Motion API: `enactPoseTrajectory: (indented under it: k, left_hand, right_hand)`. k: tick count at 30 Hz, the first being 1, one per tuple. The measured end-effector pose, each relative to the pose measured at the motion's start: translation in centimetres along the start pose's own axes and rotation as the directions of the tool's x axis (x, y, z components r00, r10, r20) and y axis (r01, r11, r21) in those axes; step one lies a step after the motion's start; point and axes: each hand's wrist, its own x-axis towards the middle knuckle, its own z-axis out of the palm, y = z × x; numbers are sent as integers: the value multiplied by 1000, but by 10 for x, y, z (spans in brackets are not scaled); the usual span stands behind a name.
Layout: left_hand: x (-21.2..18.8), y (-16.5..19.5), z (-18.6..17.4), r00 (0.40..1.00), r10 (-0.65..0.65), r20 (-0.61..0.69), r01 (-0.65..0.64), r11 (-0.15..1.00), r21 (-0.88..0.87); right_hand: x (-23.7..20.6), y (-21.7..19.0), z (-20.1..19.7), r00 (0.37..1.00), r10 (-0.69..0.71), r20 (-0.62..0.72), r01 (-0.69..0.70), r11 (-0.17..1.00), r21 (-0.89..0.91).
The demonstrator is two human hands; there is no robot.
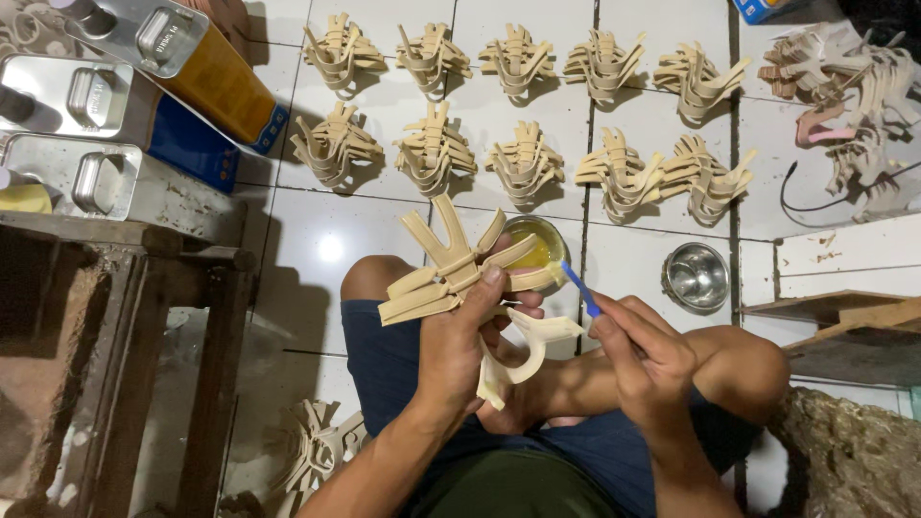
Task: The person sits on the floor holding a woven bamboo ornament and brushes a yellow liquid, likely glue, onto its strips using a toothbrush dipped from a bowl. They rotate the piece to coat different parts, then set it with the finished pieces on the floor and pick up another.
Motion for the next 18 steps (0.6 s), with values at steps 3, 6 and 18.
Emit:
enactPoseTrajectory:
  k: [3,6,18]
  left_hand:
    - [2,-3,-3,1000,-22,9,22,1000,-19]
    - [2,-7,-14,998,-56,6,56,998,6]
    - [7,-36,-72,982,-142,-121,117,974,-196]
  right_hand:
    - [5,-4,5,997,-59,-45,51,986,-157]
    - [10,3,4,995,87,-55,-97,972,-212]
    - [78,142,52,920,193,341,106,715,-691]
